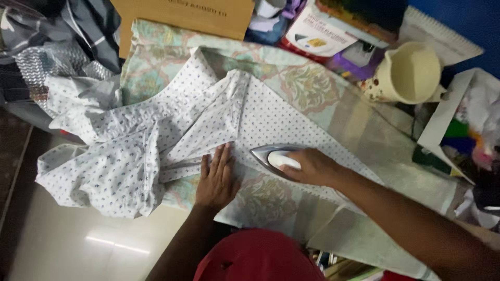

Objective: The person irons a white patterned shirt on a table, smoothing the fabric and moving the iron over the body and sleeves. The shirt is repositioned several times to access different areas, and the iron is set aside between passes.

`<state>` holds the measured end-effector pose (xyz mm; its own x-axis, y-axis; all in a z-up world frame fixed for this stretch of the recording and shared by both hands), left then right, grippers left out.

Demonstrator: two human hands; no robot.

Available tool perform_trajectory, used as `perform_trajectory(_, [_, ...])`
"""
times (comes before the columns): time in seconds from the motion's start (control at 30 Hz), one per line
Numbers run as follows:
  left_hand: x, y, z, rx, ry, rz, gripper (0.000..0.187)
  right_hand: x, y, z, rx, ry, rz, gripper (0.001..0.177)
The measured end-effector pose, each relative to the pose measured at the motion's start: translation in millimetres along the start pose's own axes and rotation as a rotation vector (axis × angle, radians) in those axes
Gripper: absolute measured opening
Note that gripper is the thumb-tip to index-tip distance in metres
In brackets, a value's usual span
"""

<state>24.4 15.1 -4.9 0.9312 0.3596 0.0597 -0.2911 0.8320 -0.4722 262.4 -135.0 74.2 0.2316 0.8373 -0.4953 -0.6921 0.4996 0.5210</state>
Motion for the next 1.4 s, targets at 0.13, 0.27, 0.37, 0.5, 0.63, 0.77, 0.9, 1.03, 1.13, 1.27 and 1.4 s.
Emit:
perform_trajectory(0.13, [2.7, 3.7, -6.1, 0.023, 0.044, 0.016, 0.068, 9.6, 7.7, 0.1, -0.047, 0.033, -0.036, 0.046])
perform_trajectory(0.27, [0.0, 2.7, -12.1, 0.045, 0.107, 0.043, 0.064, 23.8, 24.1, 2.0, -0.059, 0.008, 0.035, 0.048])
perform_trajectory(0.37, [3.8, 3.6, -3.3, 0.043, 0.027, 0.007, 0.061, 35.2, 33.1, 1.9, -0.030, 0.033, -0.041, 0.047])
perform_trajectory(0.5, [-4.4, -8.2, -3.8, 0.099, 0.009, 0.003, 0.066, 16.8, 30.3, -0.9, -0.065, -0.021, 0.006, 0.050])
perform_trajectory(0.63, [0.8, -3.1, -2.2, 0.056, -0.046, -0.001, 0.064, 3.6, 21.6, -1.1, -0.076, 0.126, -0.065, 0.050])
perform_trajectory(0.77, [-8.0, -2.3, -7.1, 0.048, -0.063, -0.016, 0.063, -0.2, 24.7, -8.1, -0.060, 0.045, 0.047, 0.050])
perform_trajectory(0.9, [-2.3, -3.1, -8.7, 0.093, -0.068, -0.033, 0.074, 17.7, 25.9, -8.9, -0.005, -0.009, 0.000, 0.048])
perform_trajectory(1.03, [-5.0, -6.6, -4.2, 0.049, -0.075, -0.027, 0.065, 11.3, 22.4, -19.5, 0.016, -0.046, -0.043, 0.048])
perform_trajectory(1.13, [-1.8, -6.8, 0.5, 0.038, -0.111, -0.045, 0.069, -3.5, 11.5, -23.5, 0.085, -0.182, -0.153, 0.050])
perform_trajectory(1.27, [-2.9, -5.6, -1.5, 0.061, -0.049, -0.019, 0.071, 7.0, -1.3, -20.0, 0.164, -0.423, -0.322, 0.049])
perform_trajectory(1.4, [0.5, -0.2, -3.4, 0.055, -0.028, -0.017, 0.059, 60.7, -3.3, -13.7, 0.753, -0.494, -0.478, 0.042])
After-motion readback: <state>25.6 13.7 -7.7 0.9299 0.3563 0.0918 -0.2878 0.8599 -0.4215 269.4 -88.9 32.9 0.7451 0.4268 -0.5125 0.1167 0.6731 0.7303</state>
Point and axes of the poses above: each hand's wrist, its own x-axis towards the middle knuckle, its own z-axis out of the back of the hand, y = z × x, the point moved 3 cm from there along x, towards the middle knuckle, and after that the axes turned 4 degrees about -y, right-handed, at the moved point
